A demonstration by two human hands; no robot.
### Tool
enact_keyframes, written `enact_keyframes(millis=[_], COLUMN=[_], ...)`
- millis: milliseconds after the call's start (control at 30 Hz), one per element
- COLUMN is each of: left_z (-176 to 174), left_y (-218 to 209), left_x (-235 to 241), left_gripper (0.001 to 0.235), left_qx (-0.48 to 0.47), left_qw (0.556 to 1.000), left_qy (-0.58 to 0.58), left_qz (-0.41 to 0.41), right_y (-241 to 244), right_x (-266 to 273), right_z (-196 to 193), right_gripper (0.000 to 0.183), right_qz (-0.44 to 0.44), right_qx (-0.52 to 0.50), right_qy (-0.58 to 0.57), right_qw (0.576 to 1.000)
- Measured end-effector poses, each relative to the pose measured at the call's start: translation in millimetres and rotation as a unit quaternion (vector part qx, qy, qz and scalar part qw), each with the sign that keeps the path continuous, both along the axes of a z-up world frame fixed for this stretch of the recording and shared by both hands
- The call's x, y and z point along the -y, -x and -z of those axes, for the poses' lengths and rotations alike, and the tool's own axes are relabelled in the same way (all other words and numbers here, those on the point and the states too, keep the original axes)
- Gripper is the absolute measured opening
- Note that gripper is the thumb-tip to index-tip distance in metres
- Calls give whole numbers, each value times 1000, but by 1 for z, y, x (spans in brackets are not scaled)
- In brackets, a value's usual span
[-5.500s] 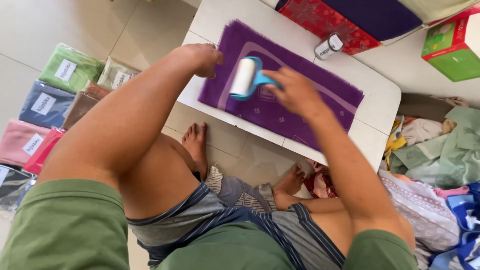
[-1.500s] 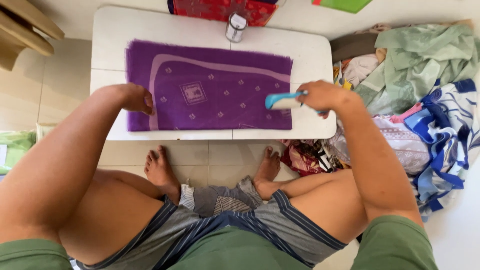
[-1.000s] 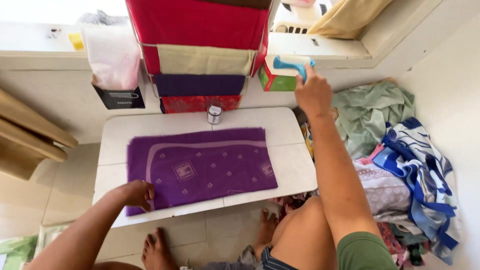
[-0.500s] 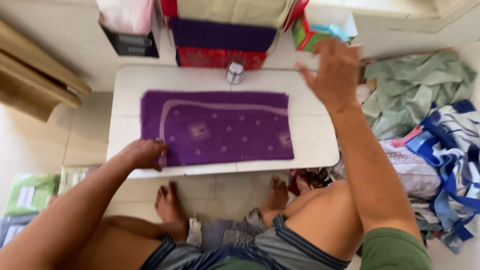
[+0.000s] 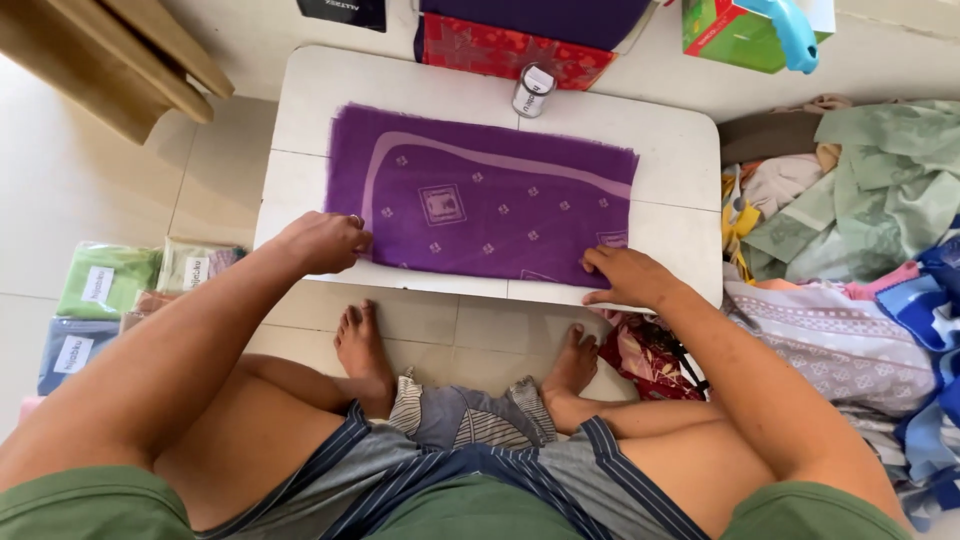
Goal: The person cleans lint from a purple fabric using a lint roller, folds the fabric, and then places it into a clear plastic bag.
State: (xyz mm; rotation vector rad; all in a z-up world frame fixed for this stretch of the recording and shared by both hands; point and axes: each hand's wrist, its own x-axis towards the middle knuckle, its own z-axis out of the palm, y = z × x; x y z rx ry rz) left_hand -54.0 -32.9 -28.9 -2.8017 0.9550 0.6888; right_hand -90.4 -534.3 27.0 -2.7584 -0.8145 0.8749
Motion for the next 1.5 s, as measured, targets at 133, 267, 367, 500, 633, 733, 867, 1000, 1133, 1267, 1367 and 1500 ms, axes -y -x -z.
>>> enact_keyframes(millis=[133, 267, 367, 500, 633, 733, 867, 1000, 1133, 1267, 1367, 1500], left_z=[-36, -48, -32, -34, -33, -78, -96, -106, -149, -197, -226, -215], left_y=[-4, -16, -29, -42, -57, -52, -49, -43, -28, -9, -1, -14], left_x=[0, -6, -16, -26, -24, -10, -7, -12, -3, -1, 0, -9], left_gripper=[25, 31, 33, 33, 28, 20, 20, 21, 23, 28, 28, 26], left_qx=[-16, -33, -50, -126, -94, -35, -11, 30, -17, -147, -155, -62], left_qw=[999, 992, 985, 968, 972, 981, 975, 970, 961, 945, 946, 950], left_qy=[23, 66, 85, 129, 118, 43, 93, 134, 141, 89, 93, 192], left_qz=[-29, -99, -144, -173, -178, -186, -201, -201, -238, -279, -269, -237], right_y=[-4, -12, -20, -42, -35, -38, -38, -35, -30, -23, -23, -48], right_x=[9, 21, 37, 60, 33, 12, 30, 48, 39, 33, 47, 92], right_z=[11, 27, 37, 59, -4, -43, -60, -79, -124, -167, -181, -152], right_gripper=[40, 28, 28, 27, 20, 31, 19, 26, 26, 28, 29, 14], right_qz=[3, 5, 69, 158, 174, 157, 158, 196, 249, 251, 284, 303], right_qx=[3, 69, 82, 124, 121, 83, 91, 64, 18, -30, -37, -84], right_qy=[-7, 30, -34, -152, -160, -124, -148, -166, -70, 60, 52, -212], right_qw=[1000, 997, 994, 968, 964, 976, 972, 964, 966, 966, 957, 925])
